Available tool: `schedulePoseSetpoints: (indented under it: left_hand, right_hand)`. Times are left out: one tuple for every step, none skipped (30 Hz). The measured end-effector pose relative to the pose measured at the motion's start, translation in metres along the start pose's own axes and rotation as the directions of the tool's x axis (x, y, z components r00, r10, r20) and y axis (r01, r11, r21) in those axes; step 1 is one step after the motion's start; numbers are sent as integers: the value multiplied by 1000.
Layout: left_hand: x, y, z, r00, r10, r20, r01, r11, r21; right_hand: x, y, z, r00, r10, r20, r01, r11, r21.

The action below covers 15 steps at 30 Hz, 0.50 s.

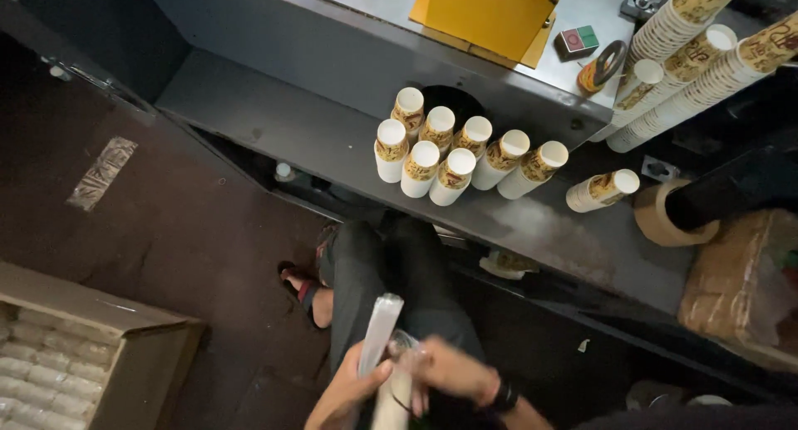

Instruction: Packaging stacks of paper cups into plastic sleeves in a manufacturing facility.

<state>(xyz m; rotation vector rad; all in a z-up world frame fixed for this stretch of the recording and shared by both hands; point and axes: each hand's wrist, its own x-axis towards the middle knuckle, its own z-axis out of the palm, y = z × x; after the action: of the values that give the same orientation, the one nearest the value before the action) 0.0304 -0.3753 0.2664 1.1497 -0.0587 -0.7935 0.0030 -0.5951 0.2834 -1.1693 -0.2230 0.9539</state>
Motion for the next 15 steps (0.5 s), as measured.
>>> schedulePoseSetpoints:
  left_hand:
    - [-5, 5, 0, 999, -47, 14, 48, 994, -102]
    - [-11, 11, 0, 995, -91, 33, 96, 975, -201]
    - [-13, 4, -2, 996, -89, 31, 94, 974, -204]
    - [-14, -3, -5, 989, -144, -45, 136, 981, -138]
    - [-15, -11, -5, 974, -193, -120, 185, 980, -77]
    - [-14, -17, -5, 974, -192, -118, 183, 980, -82]
    - [-12, -22, -6, 980, -171, -103, 146, 966, -213]
    - [-10, -27, -6, 985, -149, -92, 109, 934, -341]
    - [-10, -60, -23, 986, -145, -76, 112, 934, -340]
    - [-8, -94, -40, 991, -31, -130, -9, 955, -298]
    - [-4, -127, -57, 982, 82, -172, -124, 960, -251]
    - [-13, -137, -79, 985, 82, -149, -118, 960, -253]
    - [-13, -147, -98, 989, 104, -106, -132, 944, -301]
    - [-8, -157, -112, 990, 127, -63, -141, 926, -349]
    - [-20, -170, -139, 989, 144, -29, -143, 906, -398]
  right_hand:
    - [5, -15, -6, 992, -8, -125, 18, 997, 76]
    - [11, -30, -12, 969, -7, -249, 46, 988, 149]
    - [15, -38, -8, 969, -5, -247, 43, 988, 148]
    - [19, -45, -4, 904, -78, -420, 158, 975, 158]
    - [22, -53, 0, 802, -140, -581, 270, 952, 143]
    - [25, -59, 15, 802, -138, -581, 265, 954, 140]
    - [27, -64, 30, 749, -247, -614, 307, 952, -9]
    - [29, -70, 45, 691, -357, -628, 335, 929, -160]
    - [28, -67, 52, 681, -363, -636, 334, 927, -171]
    - [26, -64, 59, 734, -441, -517, 216, 873, -437]
    - [24, -60, 65, 790, -471, -392, 103, 733, -673]
    - [20, -59, 64, 780, -476, -407, 91, 729, -678]
    - [17, -59, 62, 833, -371, -411, 137, 857, -496]
    - [15, -60, 59, 882, -271, -386, 164, 944, -288]
    - [7, -71, 54, 874, -277, -400, 163, 942, -294]
